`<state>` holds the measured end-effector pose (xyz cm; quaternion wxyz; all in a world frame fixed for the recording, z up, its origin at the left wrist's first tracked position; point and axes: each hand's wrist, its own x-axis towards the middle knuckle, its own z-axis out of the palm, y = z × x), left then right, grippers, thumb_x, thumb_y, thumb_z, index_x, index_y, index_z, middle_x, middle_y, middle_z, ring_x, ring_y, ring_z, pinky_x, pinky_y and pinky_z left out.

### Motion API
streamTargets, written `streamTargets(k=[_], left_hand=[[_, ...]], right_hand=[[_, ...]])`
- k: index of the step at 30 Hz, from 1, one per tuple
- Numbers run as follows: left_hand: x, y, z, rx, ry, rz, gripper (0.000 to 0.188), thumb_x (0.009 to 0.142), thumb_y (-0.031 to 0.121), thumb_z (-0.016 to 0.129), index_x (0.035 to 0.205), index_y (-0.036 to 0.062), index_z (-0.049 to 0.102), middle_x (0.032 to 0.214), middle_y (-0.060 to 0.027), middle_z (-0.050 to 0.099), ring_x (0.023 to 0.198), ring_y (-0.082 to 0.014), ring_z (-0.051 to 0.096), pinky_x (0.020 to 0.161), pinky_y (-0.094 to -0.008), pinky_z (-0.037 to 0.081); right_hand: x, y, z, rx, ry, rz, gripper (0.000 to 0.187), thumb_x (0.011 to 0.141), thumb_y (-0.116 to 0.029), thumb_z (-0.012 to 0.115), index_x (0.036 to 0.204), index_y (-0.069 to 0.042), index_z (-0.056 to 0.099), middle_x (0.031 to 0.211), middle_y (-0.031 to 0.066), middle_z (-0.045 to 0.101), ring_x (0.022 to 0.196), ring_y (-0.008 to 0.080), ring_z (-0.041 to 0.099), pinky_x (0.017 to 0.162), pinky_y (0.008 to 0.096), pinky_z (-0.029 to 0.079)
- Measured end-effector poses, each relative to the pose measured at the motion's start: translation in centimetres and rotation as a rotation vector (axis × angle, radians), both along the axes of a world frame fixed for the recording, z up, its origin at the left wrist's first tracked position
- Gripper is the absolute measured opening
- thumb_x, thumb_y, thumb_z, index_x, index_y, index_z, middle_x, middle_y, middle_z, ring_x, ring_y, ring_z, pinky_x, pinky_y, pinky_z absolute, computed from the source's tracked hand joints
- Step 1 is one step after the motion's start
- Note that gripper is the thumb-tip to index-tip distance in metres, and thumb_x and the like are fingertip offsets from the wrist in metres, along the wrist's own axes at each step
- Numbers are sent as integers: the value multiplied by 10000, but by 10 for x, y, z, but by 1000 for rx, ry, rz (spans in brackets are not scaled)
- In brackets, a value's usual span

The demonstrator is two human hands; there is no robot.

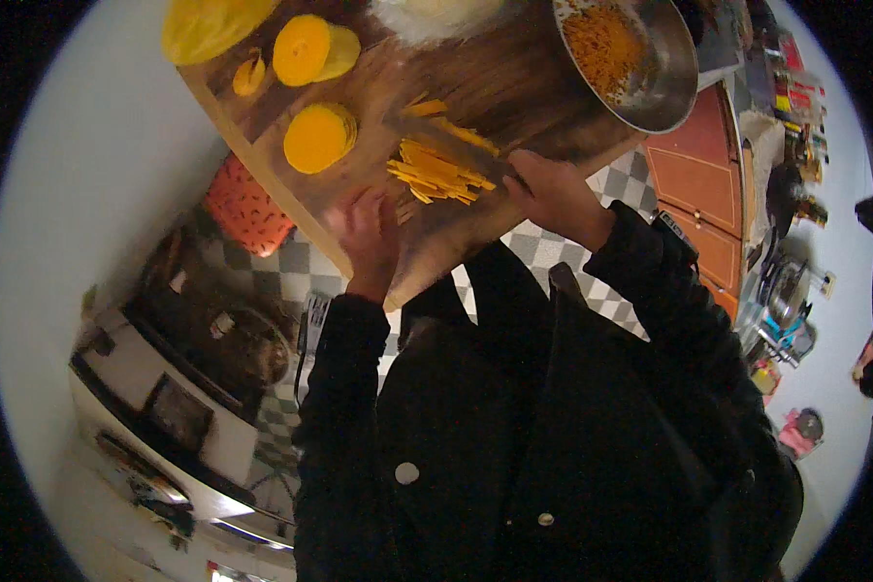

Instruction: The person slices yellow squash into thin strips and then dices them into small pieces on a wooden cutting board. The diced squash is transferred into a metal bowl. The person repeats this process with additional squash slices.

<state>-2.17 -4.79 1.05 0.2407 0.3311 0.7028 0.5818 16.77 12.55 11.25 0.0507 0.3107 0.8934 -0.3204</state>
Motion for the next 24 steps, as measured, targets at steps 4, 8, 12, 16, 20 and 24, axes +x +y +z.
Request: streamTargets(k=[4, 8, 12, 16, 20, 24], left_hand=[[-31, 16, 68, 24, 756, -259, 292, 832, 123, 675, 1104, 49, 597, 1145, -141, 577, 1047, -300, 546, 870, -407, 455], [-20, 58, 101, -32, 808, -797, 378, 903, 226, 604, 1225, 35, 552, 1234, -155, 562, 1164, -317, 513, 988, -413, 416], [-10, 76, 99, -248, 621, -1125, 465, 964, 322, 484, 1320, 24, 480, 1370, -155, 488, 1292, -333, 421, 1090, -408, 334], [-13, 82, 77, -348, 401, -1223, 478, 1001, 327, 397, 1373, 29, 428, 1443, -167, 410, 1367, -350, 320, 1129, -418, 270], [-12, 93, 51, -259, 285, -1339, 467, 1014, 302, 345, 1408, 55, 393, 1484, -182, 342, 1399, -390, 241, 1150, -431, 218], [-13, 94, 38, -226, 411, -1312, 463, 1017, 297, 330, 1423, 79, 380, 1506, -186, 299, 1402, -423, 207, 1155, -450, 191]], right_hand=[[8, -3, 2, 130, -7, 200, 157, 872, -181, 594, 925, -61, 510, 887, 118, 548, 720, 346, 617, 573, 442, 501], [10, -3, -1, 207, 86, 293, 180, 823, -151, 604, 957, -85, 504, 903, 104, 532, 708, 314, 630, 559, 418, 518], [12, 1, -7, 253, 141, 344, 273, 791, -137, 609, 1036, -115, 490, 929, 113, 530, 709, 319, 641, 535, 422, 529], [15, 4, -6, 298, 152, 399, 263, 811, -118, 567, 1063, -132, 495, 942, 110, 533, 695, 303, 645, 521, 402, 529], [12, 6, -2, 283, 313, 441, 223, 826, -125, 541, 1043, -132, 491, 972, 103, 537, 685, 279, 646, 519, 390, 533], [9, 6, -8, 394, 345, 424, 179, 819, -123, 538, 989, -125, 481, 990, 98, 537, 677, 265, 643, 520, 385, 538]])
